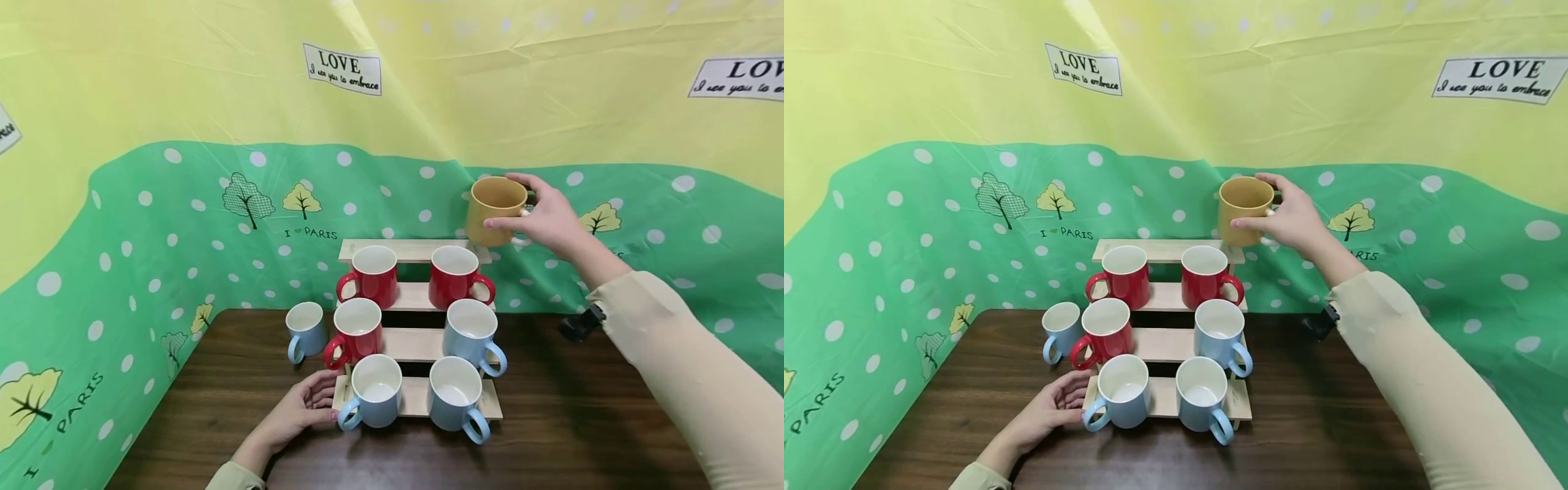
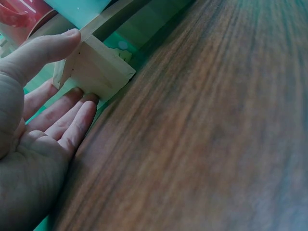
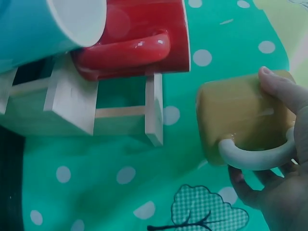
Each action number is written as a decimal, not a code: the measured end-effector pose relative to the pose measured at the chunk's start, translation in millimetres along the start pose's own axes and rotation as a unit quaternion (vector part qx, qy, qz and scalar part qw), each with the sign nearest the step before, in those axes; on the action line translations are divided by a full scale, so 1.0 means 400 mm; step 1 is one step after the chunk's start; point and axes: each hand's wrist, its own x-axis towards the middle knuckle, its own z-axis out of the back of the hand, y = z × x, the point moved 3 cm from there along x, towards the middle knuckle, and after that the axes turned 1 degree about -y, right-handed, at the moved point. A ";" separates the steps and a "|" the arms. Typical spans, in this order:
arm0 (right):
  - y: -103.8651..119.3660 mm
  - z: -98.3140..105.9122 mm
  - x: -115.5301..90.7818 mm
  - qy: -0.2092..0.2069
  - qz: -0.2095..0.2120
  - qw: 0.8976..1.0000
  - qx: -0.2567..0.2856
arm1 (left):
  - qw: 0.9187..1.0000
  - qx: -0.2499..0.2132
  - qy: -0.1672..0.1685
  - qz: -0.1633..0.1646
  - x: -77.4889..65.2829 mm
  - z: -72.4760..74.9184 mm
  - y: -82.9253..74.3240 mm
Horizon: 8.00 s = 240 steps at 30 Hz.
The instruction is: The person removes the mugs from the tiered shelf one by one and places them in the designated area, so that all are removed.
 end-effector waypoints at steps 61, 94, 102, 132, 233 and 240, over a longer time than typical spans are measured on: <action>-0.382 -0.086 -0.257 -0.185 -0.056 0.980 -0.049 | 1.000 -0.009 0.001 0.010 0.003 -0.003 -0.001; -0.528 -0.251 -0.331 -0.207 -0.120 0.971 0.007 | 1.000 -0.002 0.001 0.009 0.006 -0.003 0.001; -0.547 -0.273 -0.324 -0.202 -0.126 0.971 0.009 | 1.000 0.002 -0.003 0.000 0.002 0.003 0.000; -0.561 -0.302 -0.329 -0.192 -0.149 0.970 0.002 | 1.000 0.004 0.005 -0.009 0.003 0.004 0.004; -0.081 -0.159 -0.187 -0.037 0.072 0.996 0.023 | 1.000 -0.003 0.002 -0.006 0.002 -0.001 0.002; -0.066 -0.185 -0.181 -0.021 0.067 0.997 0.017 | 1.000 -0.002 0.001 -0.006 0.001 -0.002 -0.001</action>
